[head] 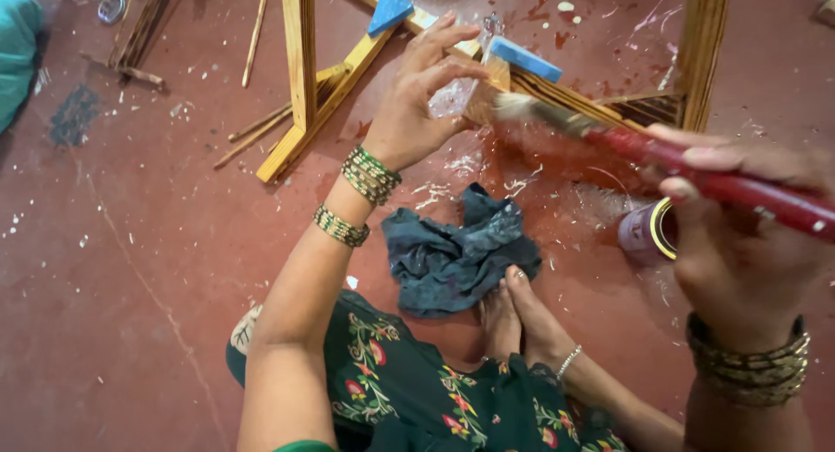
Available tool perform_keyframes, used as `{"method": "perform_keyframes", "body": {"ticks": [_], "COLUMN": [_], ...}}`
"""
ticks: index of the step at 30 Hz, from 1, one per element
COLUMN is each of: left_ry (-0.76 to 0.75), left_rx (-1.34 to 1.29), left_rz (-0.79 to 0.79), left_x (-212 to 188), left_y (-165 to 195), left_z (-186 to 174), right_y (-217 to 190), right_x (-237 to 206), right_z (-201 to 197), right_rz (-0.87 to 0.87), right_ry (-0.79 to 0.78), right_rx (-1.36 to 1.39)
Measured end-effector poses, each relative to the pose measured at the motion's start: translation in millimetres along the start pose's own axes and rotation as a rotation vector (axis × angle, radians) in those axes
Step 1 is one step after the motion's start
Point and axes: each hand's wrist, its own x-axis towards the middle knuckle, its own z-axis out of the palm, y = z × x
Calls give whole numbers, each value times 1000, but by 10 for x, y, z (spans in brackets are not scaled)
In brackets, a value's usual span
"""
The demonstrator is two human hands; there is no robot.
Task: The person sits on the floor and applies a dark stain or varnish to wooden furniture frames using a brush, repeatedly dipping the brush into an open can and brushing the wood surfaces, turning and repositioning the frames to reach different sides.
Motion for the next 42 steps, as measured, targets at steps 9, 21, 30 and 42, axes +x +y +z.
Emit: {"method": "perform_keyframes", "body": {"ticks": [9, 21, 30, 42], "left_ry": [-78, -206, -358, -588], "left_rx": [203, 494, 663, 733], "left_rz": [65, 423, 680, 519], "left_x": [-231, -1183, -1740, -2105], "left_y": [212, -24, -282, -620], "left_z": [-88, 163, 419, 485], "right_y": [321, 1515, 1651, 1428], "right_x": [-69, -76, -9, 297], "right_z": [180, 708, 672, 795], "right_rz": [53, 84, 217, 70], "right_ry": [10, -82, 7, -186], "right_rx": [150, 176, 204, -387]}}
